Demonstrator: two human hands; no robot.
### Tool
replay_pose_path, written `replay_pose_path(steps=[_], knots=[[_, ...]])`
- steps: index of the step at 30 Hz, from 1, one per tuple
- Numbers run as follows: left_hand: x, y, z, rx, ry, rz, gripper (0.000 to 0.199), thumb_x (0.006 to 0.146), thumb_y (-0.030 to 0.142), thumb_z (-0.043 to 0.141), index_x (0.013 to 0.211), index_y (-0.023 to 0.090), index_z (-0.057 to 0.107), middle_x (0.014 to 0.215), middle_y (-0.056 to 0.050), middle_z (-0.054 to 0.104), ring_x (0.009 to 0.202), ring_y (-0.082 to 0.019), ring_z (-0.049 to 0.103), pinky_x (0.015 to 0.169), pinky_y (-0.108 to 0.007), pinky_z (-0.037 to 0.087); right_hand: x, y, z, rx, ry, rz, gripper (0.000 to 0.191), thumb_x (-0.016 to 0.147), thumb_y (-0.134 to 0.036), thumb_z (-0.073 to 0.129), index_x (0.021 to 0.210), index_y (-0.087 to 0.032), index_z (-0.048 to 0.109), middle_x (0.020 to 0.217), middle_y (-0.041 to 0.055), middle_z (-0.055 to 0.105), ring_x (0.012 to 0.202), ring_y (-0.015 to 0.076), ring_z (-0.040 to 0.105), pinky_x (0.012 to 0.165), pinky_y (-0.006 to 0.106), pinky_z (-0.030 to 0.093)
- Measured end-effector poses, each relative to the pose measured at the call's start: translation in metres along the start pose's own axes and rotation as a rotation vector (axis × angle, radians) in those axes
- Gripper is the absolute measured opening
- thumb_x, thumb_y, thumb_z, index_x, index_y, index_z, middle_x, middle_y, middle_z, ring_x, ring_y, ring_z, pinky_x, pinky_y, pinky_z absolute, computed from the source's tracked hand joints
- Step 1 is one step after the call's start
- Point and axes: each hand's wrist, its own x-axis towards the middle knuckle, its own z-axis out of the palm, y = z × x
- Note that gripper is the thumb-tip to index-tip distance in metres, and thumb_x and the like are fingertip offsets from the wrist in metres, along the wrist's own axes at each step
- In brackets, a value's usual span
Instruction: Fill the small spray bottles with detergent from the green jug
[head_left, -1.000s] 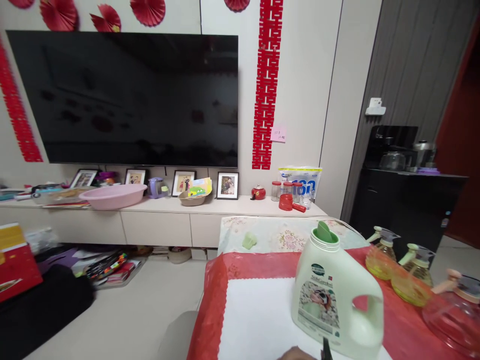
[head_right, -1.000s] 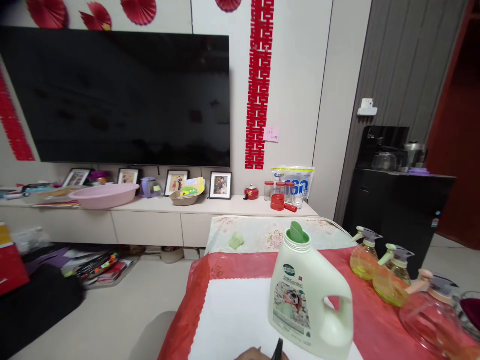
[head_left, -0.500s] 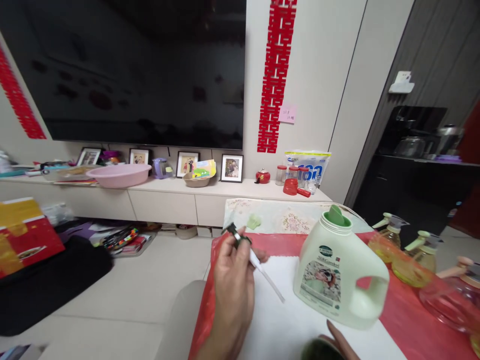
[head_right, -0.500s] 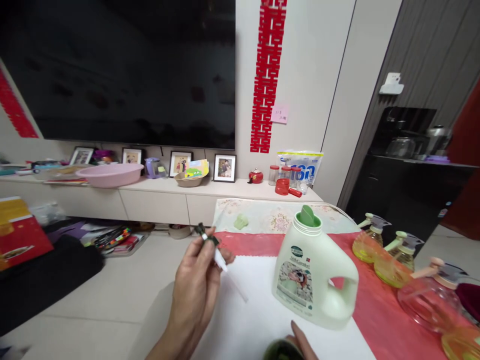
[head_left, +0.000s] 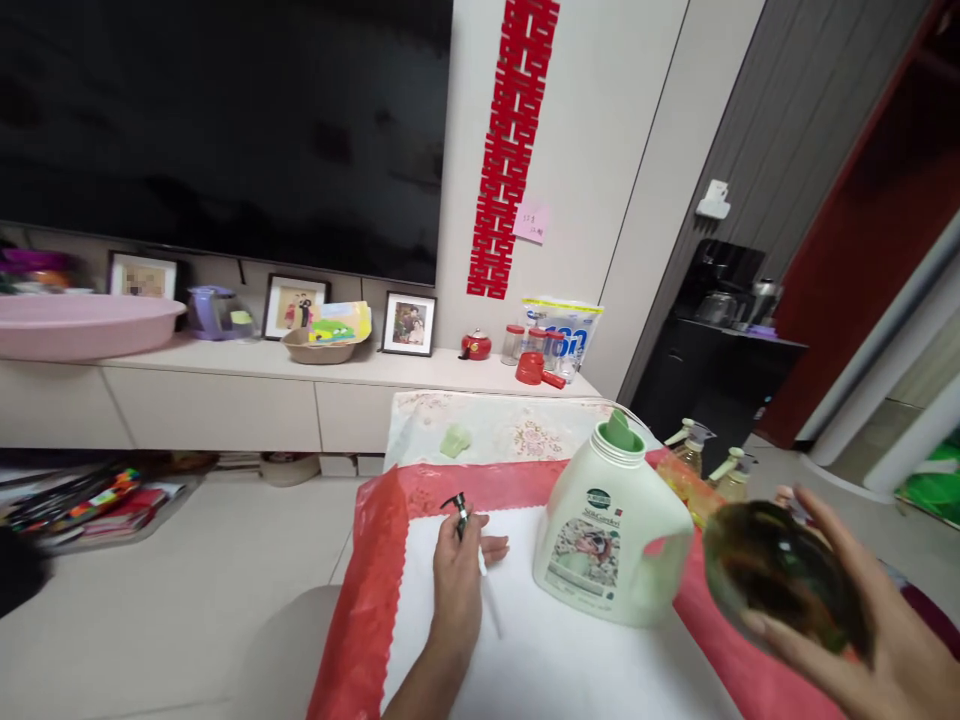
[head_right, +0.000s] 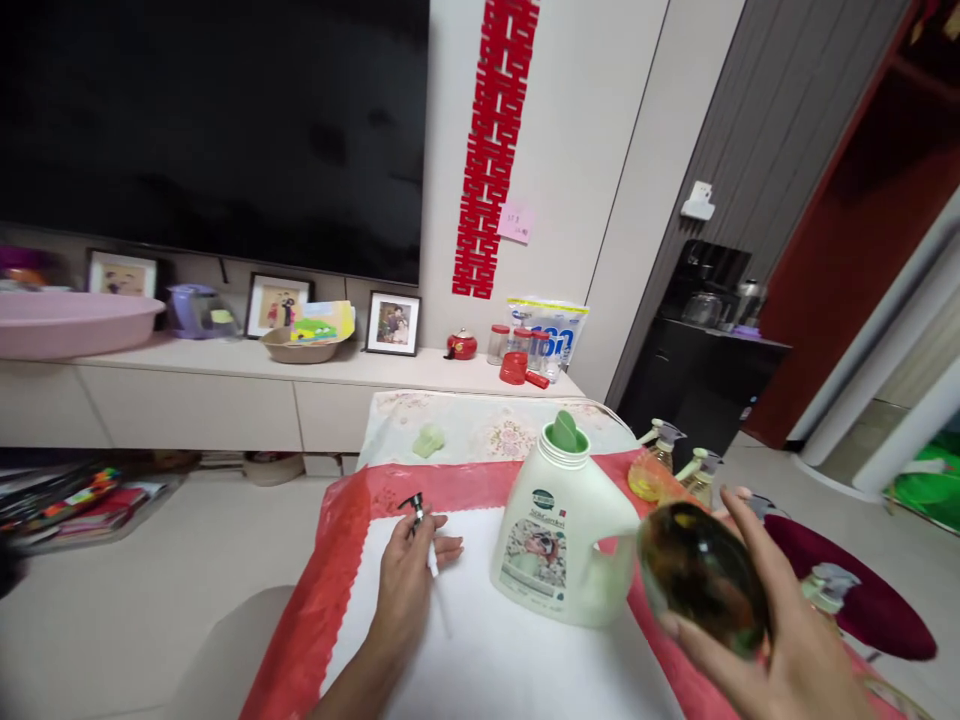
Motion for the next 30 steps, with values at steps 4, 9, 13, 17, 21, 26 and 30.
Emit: replay_pose_path(steps=[4, 9, 13, 17, 21, 26, 30], knots=[[0.000, -0.003, -0.003, 0.032, 0.020, -0.015, 0.039, 0.078, 0.046, 0.070, 0.098, 0.016, 0.056, 0.094, -0.004, 0.066, 0.065, -0.018, 0.072, 0.062, -0.034, 0.061, 0.058, -0.016, -0.013, -0.185, -0.025, -0.159, 0.093, 0.084, -0.076, 0.053, 0.158, -0.029, 0.023, 0.137, 0.0079, 0.048, 0.111, 0.0300, 0.059, 0.083, 0.040, 0.058], [-0.001, -0.001, -0.001, 0.028, -0.005, -0.014, 0.042, 0.075, 0.048, 0.070, 0.099, 0.016, 0.055, 0.091, -0.004, 0.066, 0.062, -0.019, 0.071, 0.064, -0.038, 0.061, 0.102, -0.028, -0.012, -0.354, -0.057, -0.362, 0.080, 0.092, -0.065, 0.046, 0.158, -0.027, 0.022, 0.129, 0.0080, 0.049, 0.108, 0.0226, 0.056, 0.082, 0.034, 0.054], [-0.003, -0.002, -0.002, 0.054, -0.013, -0.022, 0.043, 0.075, 0.049, 0.069, 0.099, 0.016, 0.056, 0.093, -0.004, 0.067, 0.062, -0.019, 0.071, 0.064, -0.038, 0.061, 0.122, -0.034, -0.010, -0.464, -0.094, -0.465, 0.076, 0.092, -0.057, 0.046, 0.158, -0.028, 0.020, 0.127, 0.0098, 0.047, 0.107, 0.0239, 0.052, 0.082, 0.039, 0.053], [-0.004, -0.001, -0.003, 0.064, -0.009, -0.030, 0.042, 0.075, 0.047, 0.069, 0.100, 0.016, 0.057, 0.094, -0.005, 0.067, 0.063, -0.019, 0.071, 0.063, -0.037, 0.061, 0.134, -0.037, -0.010, -0.545, -0.113, -0.566, 0.077, 0.092, -0.054, 0.046, 0.158, -0.025, 0.020, 0.127, 0.0129, 0.045, 0.109, 0.0271, 0.049, 0.082, 0.042, 0.052], [-0.004, 0.000, -0.002, 0.052, -0.011, -0.030, 0.041, 0.074, 0.046, 0.069, 0.100, 0.016, 0.057, 0.094, -0.005, 0.067, 0.063, -0.019, 0.072, 0.062, -0.037, 0.061, 0.139, -0.042, -0.010, -0.640, -0.123, -0.619, 0.073, 0.093, -0.053, 0.045, 0.157, -0.026, 0.022, 0.128, 0.0136, 0.044, 0.106, 0.0275, 0.049, 0.078, 0.042, 0.051], [-0.004, 0.001, -0.002, 0.050, -0.009, -0.041, 0.041, 0.073, 0.044, 0.069, 0.101, 0.016, 0.056, 0.092, -0.004, 0.067, 0.061, -0.019, 0.071, 0.061, -0.036, 0.061, 0.144, -0.051, -0.009, -0.756, -0.129, -0.668, 0.073, 0.091, -0.047, 0.048, 0.157, -0.027, 0.022, 0.129, 0.0135, 0.043, 0.105, 0.0265, 0.048, 0.082, 0.042, 0.048], [-0.004, 0.000, -0.001, 0.043, -0.012, -0.054, 0.042, 0.072, 0.044, 0.069, 0.102, 0.016, 0.056, 0.091, -0.004, 0.067, 0.061, -0.018, 0.071, 0.061, -0.036, 0.061, 0.146, -0.056, -0.010, -0.841, -0.088, -0.748, 0.071, 0.089, -0.039, 0.050, 0.155, -0.026, 0.028, 0.128, 0.0143, 0.043, 0.108, 0.0274, 0.048, 0.082, 0.041, 0.047]])
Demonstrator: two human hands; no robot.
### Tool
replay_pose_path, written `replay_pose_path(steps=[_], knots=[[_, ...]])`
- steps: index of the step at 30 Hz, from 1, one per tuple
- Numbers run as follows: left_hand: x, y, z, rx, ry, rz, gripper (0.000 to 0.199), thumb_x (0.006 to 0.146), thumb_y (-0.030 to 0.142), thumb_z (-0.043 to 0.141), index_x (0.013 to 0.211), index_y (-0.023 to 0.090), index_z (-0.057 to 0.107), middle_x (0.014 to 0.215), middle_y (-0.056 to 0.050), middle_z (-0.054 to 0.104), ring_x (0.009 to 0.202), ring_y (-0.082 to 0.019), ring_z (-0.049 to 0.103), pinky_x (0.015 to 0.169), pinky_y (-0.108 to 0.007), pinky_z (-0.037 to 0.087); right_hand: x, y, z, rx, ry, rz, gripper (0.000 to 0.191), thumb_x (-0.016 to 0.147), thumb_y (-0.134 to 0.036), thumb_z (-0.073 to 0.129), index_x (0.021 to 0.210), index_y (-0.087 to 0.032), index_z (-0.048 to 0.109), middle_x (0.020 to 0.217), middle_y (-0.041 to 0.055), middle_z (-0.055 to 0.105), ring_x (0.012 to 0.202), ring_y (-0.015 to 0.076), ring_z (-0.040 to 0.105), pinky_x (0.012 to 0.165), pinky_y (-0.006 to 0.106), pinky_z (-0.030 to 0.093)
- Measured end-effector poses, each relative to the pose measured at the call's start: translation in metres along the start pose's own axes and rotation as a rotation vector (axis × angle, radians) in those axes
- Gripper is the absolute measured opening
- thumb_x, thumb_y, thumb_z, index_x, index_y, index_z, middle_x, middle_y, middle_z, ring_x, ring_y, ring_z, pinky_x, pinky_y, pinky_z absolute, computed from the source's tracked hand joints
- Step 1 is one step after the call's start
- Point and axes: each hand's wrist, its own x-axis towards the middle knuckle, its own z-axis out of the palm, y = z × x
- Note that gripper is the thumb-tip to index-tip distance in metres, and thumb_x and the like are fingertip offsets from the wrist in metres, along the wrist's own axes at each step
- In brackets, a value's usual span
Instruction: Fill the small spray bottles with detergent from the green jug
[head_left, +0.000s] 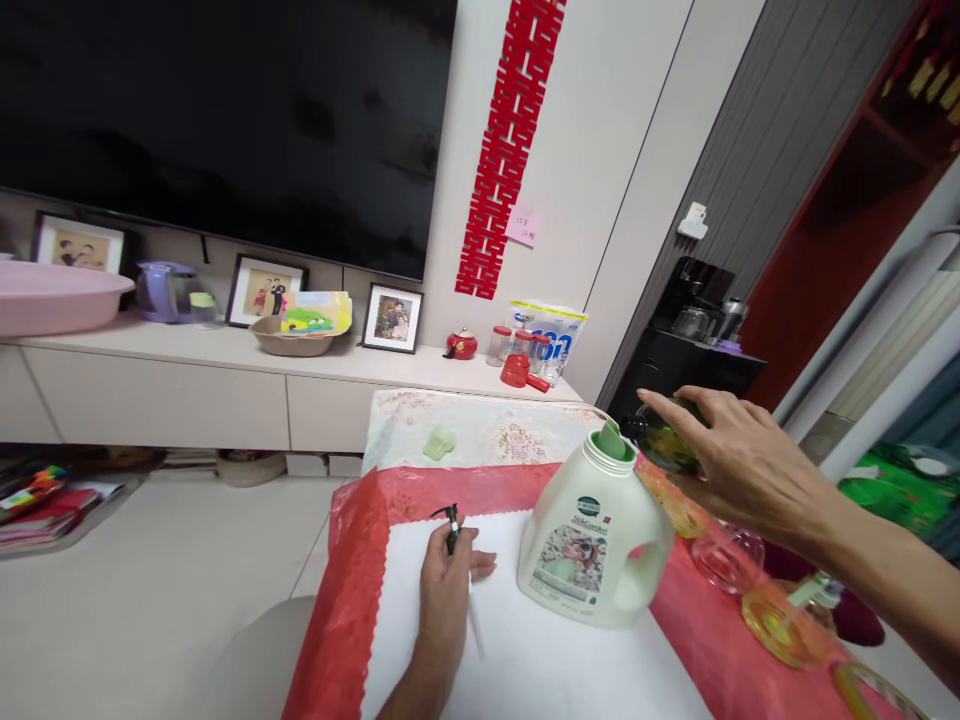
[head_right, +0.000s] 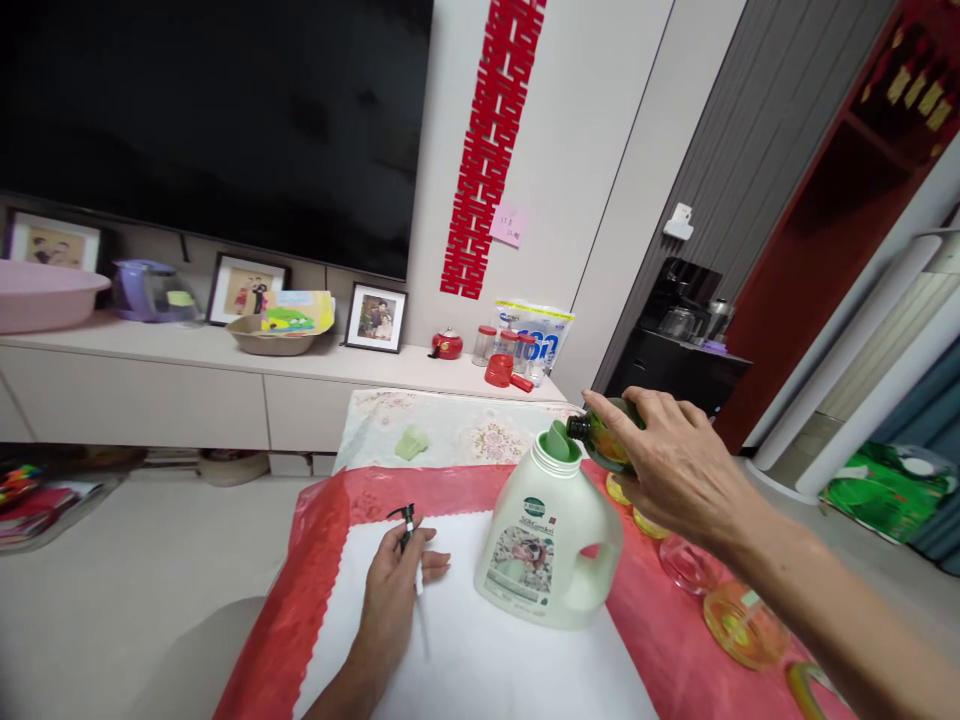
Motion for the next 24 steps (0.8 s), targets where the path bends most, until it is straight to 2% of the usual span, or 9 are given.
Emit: replay_pose_path(steps=[5, 12, 21, 24], knots=[[-0.001, 0.000, -0.001, -0.001, -0.009, 0.009, 0.045, 0.073, 0.045, 0.069, 0.103, 0.015, 0.056, 0.091, -0.004, 0.067, 0.061, -0.018, 0.071, 0.061, -0.035, 0.061, 0.006, 0.001, -0.006, -0.084, 0.040, -0.056, 0.061, 0.089, -0.032, 0.046, 0.150, -0.027, 0.038, 0.129, 0.0145, 0.043, 0.111, 0.0285, 0.048, 0.086, 0.042, 0.044], [-0.003, 0.004, -0.001, -0.013, -0.015, -0.008, 0.044, 0.072, 0.046, 0.071, 0.100, 0.015, 0.058, 0.077, -0.002, 0.069, 0.060, -0.020, 0.071, 0.062, -0.036, 0.060, 0.012, 0.002, -0.008, -0.145, 0.030, -0.081, 0.060, 0.091, -0.031, 0.045, 0.151, -0.030, 0.036, 0.131, 0.0138, 0.042, 0.111, 0.0284, 0.046, 0.090, 0.044, 0.040], [-0.001, -0.001, -0.003, 0.005, -0.037, -0.016, 0.043, 0.075, 0.047, 0.068, 0.100, 0.015, 0.057, 0.074, -0.001, 0.068, 0.061, -0.019, 0.071, 0.064, -0.036, 0.060, 0.015, 0.001, -0.020, -0.143, 0.026, -0.101, 0.049, 0.097, -0.029, 0.042, 0.146, -0.027, 0.046, 0.130, 0.0166, 0.043, 0.111, 0.0319, 0.046, 0.090, 0.047, 0.040], [-0.001, 0.000, -0.003, 0.003, -0.036, -0.023, 0.042, 0.074, 0.047, 0.068, 0.100, 0.016, 0.057, 0.073, 0.000, 0.068, 0.060, -0.019, 0.071, 0.064, -0.035, 0.060, 0.017, 0.001, -0.022, -0.139, 0.027, -0.107, 0.049, 0.097, -0.026, 0.040, 0.146, -0.028, 0.045, 0.131, 0.0166, 0.043, 0.114, 0.0323, 0.045, 0.093, 0.049, 0.039]])
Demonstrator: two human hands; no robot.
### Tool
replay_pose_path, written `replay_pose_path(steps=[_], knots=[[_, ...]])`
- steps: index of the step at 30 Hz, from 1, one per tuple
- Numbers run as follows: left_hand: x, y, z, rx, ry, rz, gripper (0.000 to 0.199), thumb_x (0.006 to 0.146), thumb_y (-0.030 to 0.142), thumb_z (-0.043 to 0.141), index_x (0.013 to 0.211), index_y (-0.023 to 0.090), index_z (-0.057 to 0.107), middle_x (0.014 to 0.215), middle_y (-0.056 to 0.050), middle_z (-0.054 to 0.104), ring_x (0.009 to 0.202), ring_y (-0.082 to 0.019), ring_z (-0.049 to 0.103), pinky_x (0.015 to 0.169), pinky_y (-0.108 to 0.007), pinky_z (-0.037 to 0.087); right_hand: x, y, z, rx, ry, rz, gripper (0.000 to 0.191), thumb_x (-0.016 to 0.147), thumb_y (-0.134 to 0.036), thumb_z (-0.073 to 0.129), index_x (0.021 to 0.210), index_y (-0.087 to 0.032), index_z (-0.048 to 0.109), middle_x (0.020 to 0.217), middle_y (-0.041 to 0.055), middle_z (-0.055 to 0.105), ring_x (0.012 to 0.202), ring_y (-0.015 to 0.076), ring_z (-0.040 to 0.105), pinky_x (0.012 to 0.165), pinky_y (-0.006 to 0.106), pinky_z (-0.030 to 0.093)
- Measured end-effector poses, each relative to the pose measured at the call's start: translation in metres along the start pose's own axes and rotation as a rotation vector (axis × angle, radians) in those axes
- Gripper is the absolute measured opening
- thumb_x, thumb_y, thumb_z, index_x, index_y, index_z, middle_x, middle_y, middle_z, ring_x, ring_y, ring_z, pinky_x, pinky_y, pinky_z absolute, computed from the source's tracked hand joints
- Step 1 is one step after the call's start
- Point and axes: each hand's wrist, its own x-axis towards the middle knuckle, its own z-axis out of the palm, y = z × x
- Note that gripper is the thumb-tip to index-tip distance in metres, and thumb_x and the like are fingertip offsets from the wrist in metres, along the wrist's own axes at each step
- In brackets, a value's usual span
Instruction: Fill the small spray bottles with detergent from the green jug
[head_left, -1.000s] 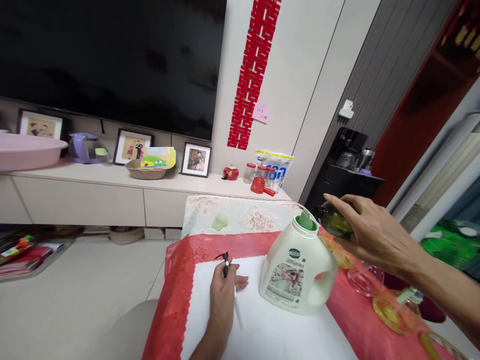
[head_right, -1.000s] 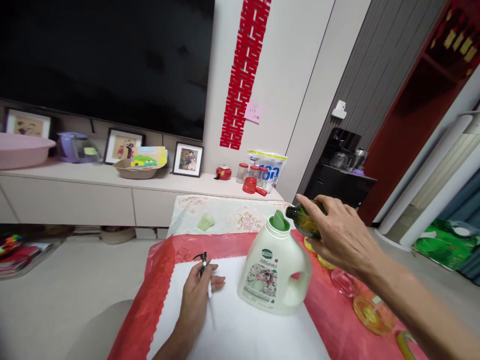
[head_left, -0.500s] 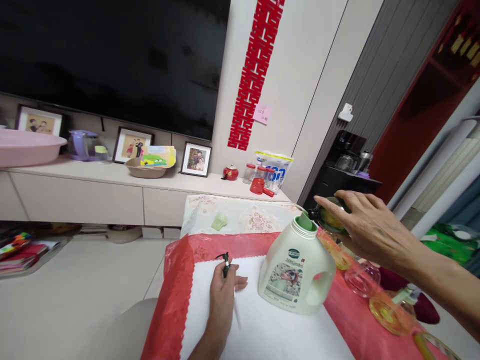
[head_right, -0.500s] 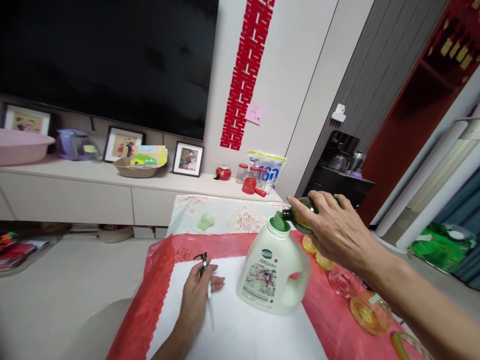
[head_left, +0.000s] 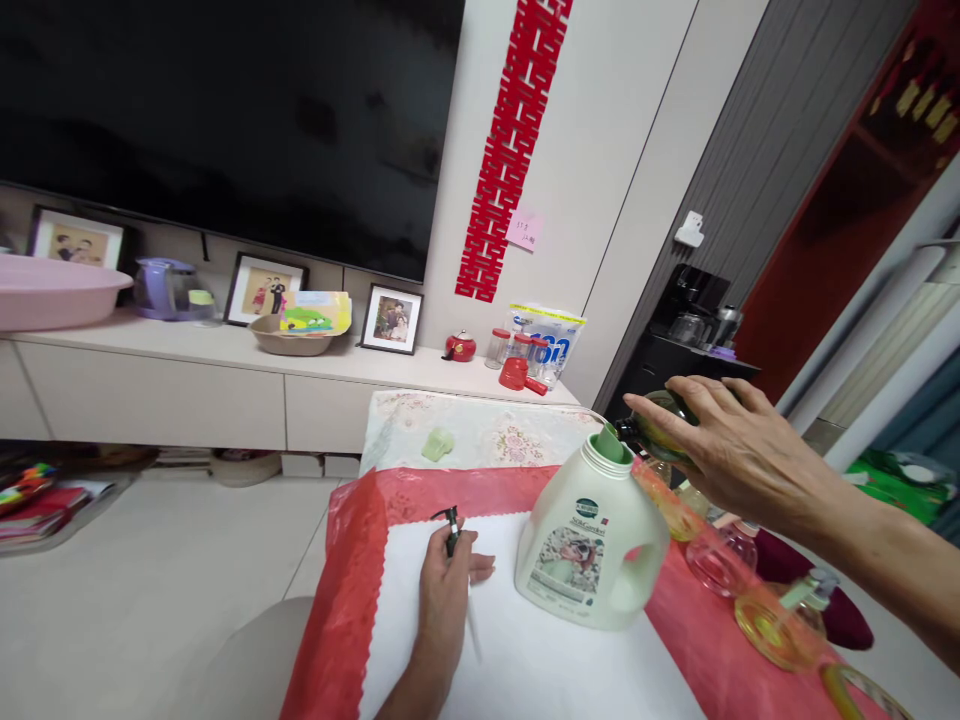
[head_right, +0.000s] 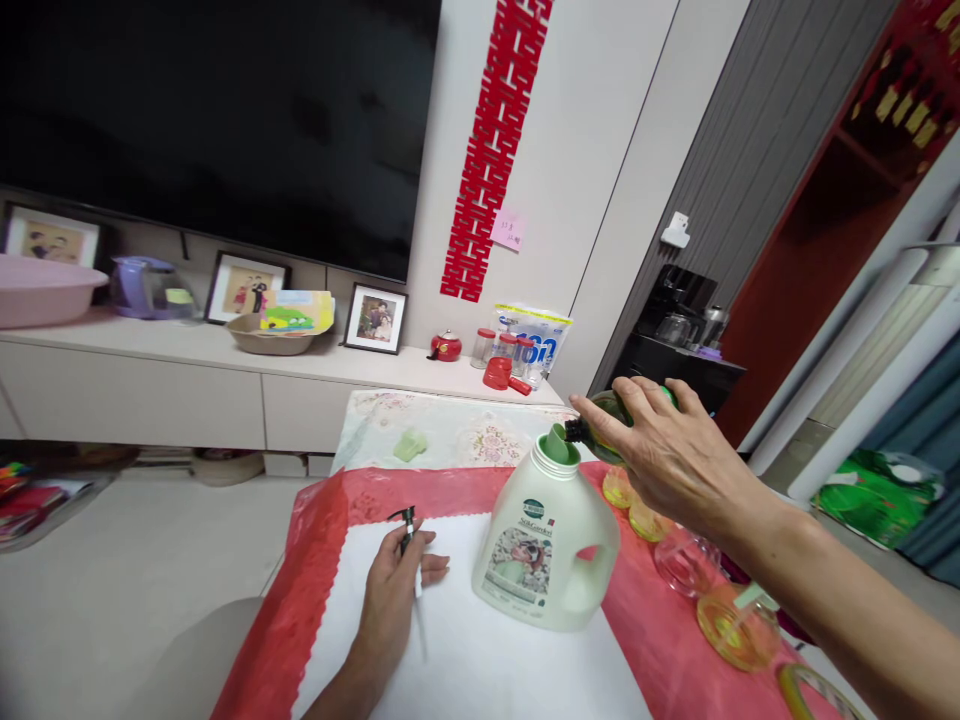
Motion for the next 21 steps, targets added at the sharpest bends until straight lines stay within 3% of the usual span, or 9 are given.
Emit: replay_pose_path(steps=[8, 21], knots=[[0.001, -0.002, 0.000, -0.017, 0.006, 0.008, 0.040, 0.074, 0.046, 0.070, 0.098, 0.015, 0.058, 0.073, -0.001, 0.068, 0.060, -0.020, 0.071, 0.062, -0.037, 0.061, 0.003, 0.005, -0.003, -0.042, -0.010, -0.030, 0.058, 0.093, -0.017, 0.038, 0.150, -0.029, 0.035, 0.131, 0.0169, 0.042, 0.121, 0.0328, 0.043, 0.094, 0.050, 0.039], [0.002, -0.002, -0.001, -0.021, 0.015, -0.002, 0.043, 0.072, 0.045, 0.071, 0.101, 0.016, 0.057, 0.082, -0.002, 0.068, 0.061, -0.019, 0.071, 0.063, -0.036, 0.061, 0.005, 0.012, -0.006, -0.084, 0.022, -0.050, 0.060, 0.092, -0.013, 0.034, 0.149, -0.034, 0.033, 0.131, 0.0148, 0.041, 0.120, 0.0291, 0.044, 0.096, 0.048, 0.038]])
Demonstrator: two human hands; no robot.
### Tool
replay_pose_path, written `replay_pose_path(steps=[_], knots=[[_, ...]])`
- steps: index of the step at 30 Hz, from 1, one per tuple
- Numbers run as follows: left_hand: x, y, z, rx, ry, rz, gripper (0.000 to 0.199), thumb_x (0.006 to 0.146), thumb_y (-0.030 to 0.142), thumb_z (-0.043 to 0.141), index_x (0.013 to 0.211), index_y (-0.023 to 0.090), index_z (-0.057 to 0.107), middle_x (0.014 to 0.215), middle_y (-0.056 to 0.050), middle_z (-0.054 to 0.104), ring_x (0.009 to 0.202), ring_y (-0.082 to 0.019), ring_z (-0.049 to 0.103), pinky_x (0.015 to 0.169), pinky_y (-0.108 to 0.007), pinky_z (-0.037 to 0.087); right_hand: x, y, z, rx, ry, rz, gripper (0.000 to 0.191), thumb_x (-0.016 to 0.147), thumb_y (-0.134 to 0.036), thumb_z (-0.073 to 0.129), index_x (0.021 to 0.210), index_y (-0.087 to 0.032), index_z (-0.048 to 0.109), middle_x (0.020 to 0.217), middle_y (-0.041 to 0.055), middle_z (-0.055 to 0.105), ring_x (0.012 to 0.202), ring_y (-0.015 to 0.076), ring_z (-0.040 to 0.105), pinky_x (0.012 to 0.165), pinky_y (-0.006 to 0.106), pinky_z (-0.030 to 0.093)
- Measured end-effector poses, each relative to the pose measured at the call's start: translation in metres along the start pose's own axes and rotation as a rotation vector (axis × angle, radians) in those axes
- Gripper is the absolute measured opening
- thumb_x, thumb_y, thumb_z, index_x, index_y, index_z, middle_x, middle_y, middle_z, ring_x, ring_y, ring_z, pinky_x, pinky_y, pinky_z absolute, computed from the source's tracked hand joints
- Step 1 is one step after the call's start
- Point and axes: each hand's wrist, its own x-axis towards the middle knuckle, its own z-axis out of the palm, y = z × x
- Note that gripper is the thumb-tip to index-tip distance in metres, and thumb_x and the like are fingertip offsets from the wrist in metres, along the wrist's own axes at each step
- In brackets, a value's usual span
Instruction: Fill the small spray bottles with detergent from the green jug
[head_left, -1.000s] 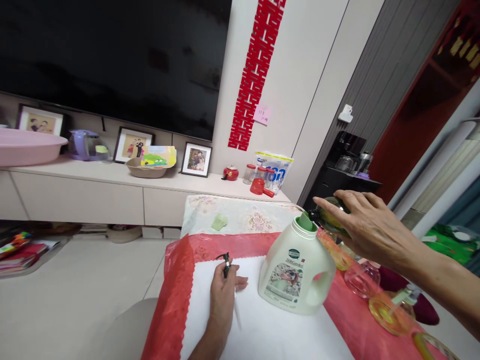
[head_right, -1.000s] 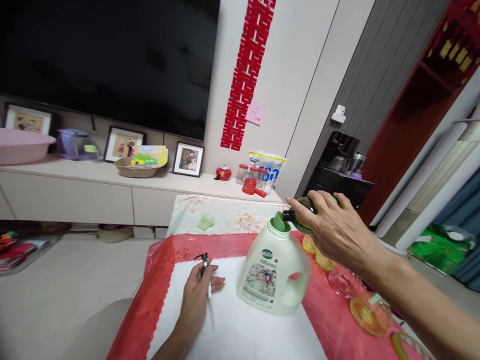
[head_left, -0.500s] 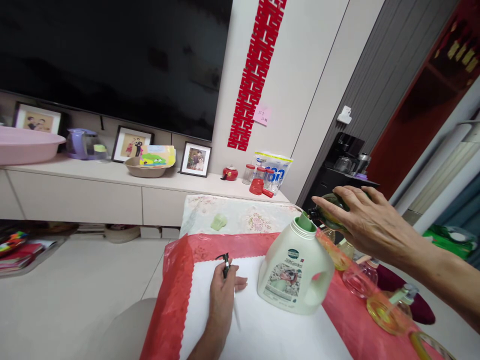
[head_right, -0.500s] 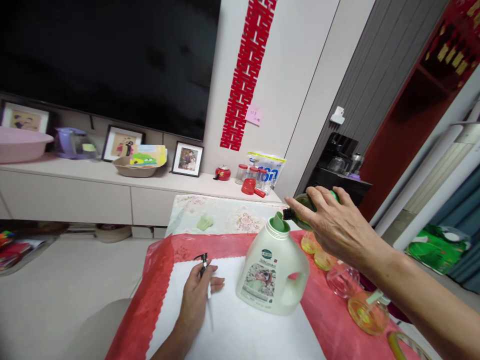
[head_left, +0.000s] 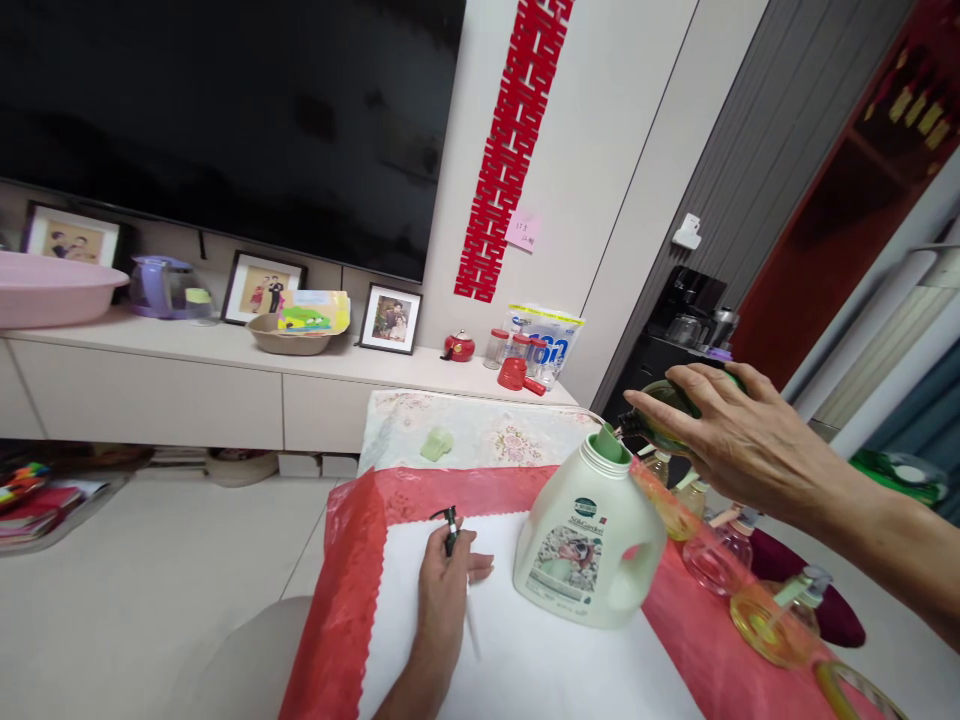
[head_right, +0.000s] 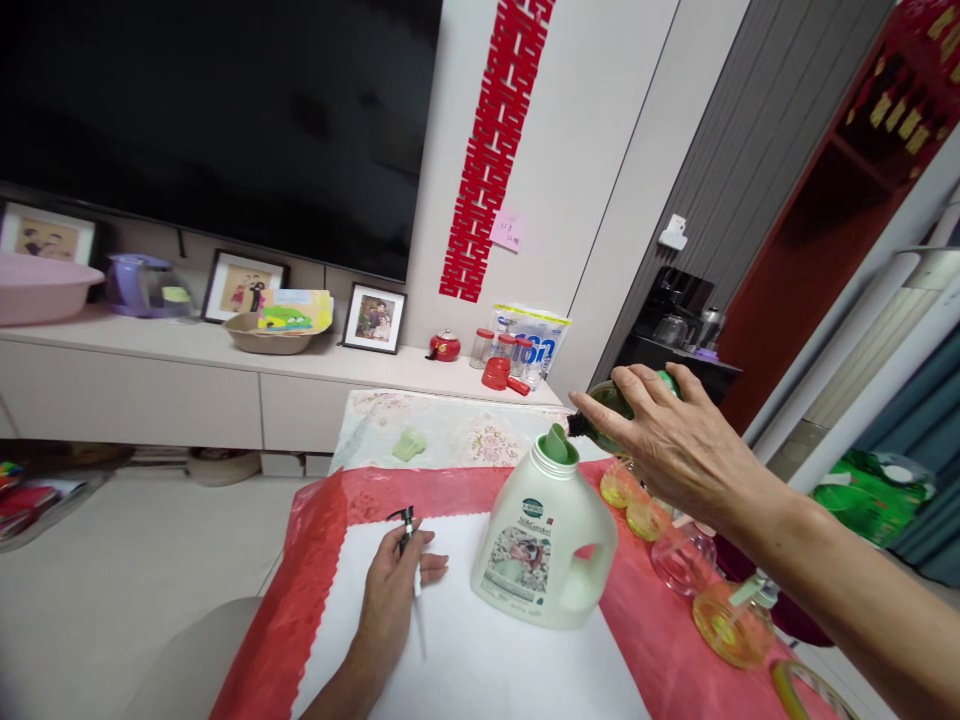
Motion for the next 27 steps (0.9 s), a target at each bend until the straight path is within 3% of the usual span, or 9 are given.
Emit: replay_pose_path(steps=[10, 21, 27], knots=[[0.001, -0.002, 0.000, -0.001, 0.005, 0.008, 0.042, 0.074, 0.044, 0.071, 0.102, 0.016, 0.058, 0.085, -0.002, 0.067, 0.060, -0.019, 0.071, 0.063, -0.037, 0.062, 0.007, -0.001, -0.007, -0.040, -0.010, -0.052, 0.066, 0.089, -0.006, 0.037, 0.148, -0.033, 0.029, 0.132, 0.0143, 0.040, 0.123, 0.0285, 0.042, 0.102, 0.051, 0.036], [-0.001, 0.002, 0.002, -0.014, 0.013, -0.012, 0.038, 0.077, 0.040, 0.068, 0.102, 0.015, 0.056, 0.088, -0.003, 0.065, 0.059, -0.017, 0.070, 0.062, -0.035, 0.062, 0.020, -0.006, -0.019, -0.084, -0.005, -0.127, 0.071, 0.082, 0.006, 0.040, 0.142, -0.032, 0.041, 0.131, 0.0132, 0.042, 0.125, 0.0285, 0.041, 0.104, 0.052, 0.036], [-0.002, 0.003, 0.002, -0.035, 0.016, -0.039, 0.034, 0.078, 0.035, 0.067, 0.104, 0.015, 0.056, 0.089, -0.004, 0.065, 0.060, -0.017, 0.070, 0.062, -0.035, 0.061, 0.021, -0.008, -0.019, -0.084, 0.016, -0.136, 0.064, 0.087, 0.003, 0.040, 0.142, -0.031, 0.042, 0.134, 0.0145, 0.041, 0.127, 0.0285, 0.040, 0.106, 0.055, 0.033]])
